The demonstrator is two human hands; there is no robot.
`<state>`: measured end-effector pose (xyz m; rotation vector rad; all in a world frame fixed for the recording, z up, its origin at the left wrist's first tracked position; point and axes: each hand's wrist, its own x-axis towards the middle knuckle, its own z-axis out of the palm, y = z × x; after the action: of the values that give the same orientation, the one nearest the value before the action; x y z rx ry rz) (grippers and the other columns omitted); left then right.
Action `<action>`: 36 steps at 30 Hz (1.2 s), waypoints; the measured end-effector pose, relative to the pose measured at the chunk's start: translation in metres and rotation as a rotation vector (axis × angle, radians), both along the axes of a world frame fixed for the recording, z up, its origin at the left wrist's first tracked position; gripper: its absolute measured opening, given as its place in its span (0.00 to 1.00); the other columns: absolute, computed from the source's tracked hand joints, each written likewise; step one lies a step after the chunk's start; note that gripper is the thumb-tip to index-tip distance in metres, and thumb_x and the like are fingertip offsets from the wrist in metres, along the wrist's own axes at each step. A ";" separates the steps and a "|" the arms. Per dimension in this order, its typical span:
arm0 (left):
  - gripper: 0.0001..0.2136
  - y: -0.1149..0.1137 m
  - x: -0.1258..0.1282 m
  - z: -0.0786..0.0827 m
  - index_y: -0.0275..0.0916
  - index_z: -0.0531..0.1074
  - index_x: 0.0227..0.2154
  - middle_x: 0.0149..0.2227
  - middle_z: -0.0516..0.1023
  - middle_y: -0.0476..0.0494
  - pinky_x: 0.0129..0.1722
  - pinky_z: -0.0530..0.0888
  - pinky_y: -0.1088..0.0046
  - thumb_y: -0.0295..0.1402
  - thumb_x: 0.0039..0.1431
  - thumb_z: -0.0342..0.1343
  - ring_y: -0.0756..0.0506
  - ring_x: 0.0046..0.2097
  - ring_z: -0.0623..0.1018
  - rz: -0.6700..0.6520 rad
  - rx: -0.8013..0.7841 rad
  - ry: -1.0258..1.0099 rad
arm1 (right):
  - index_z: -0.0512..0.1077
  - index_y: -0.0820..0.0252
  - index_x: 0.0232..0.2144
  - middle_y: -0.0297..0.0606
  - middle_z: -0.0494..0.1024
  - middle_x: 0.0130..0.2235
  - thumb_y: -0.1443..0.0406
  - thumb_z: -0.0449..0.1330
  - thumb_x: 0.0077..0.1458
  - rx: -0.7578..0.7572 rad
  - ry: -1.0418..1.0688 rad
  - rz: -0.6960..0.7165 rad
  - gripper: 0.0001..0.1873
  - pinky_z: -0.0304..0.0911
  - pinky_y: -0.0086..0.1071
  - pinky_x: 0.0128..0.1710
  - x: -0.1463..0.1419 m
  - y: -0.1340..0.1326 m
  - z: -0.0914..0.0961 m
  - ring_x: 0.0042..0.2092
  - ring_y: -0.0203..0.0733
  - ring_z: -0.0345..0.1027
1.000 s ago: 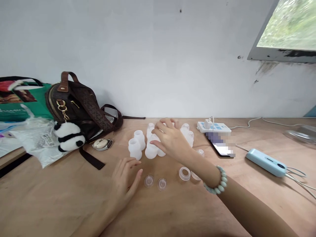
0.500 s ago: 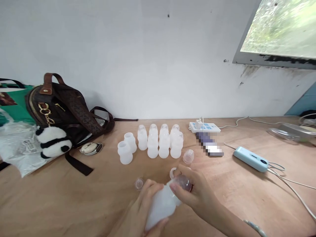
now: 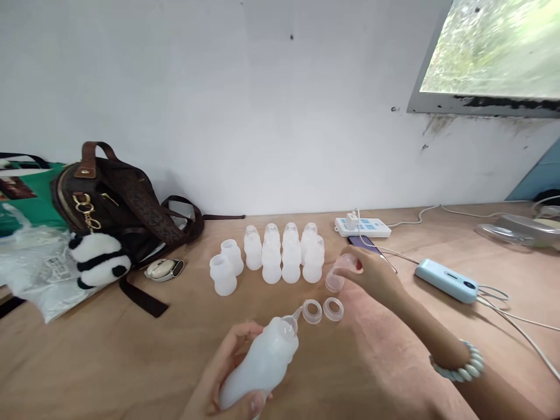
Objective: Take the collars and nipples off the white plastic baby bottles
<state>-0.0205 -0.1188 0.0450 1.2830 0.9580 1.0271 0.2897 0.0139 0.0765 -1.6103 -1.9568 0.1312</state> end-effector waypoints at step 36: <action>0.16 0.060 -0.008 0.016 0.48 0.68 0.56 0.44 0.77 0.43 0.39 0.77 0.69 0.32 0.67 0.52 0.43 0.41 0.79 0.152 1.261 0.961 | 0.71 0.61 0.38 0.35 0.77 0.28 0.51 0.56 0.63 -0.491 0.658 0.528 0.18 0.67 0.30 0.27 -0.078 -0.056 0.007 0.28 0.36 0.70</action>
<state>-0.0286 -0.0585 0.0612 2.9599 1.1038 1.1593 0.2116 -0.0418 0.0832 -1.0490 -1.8169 1.2605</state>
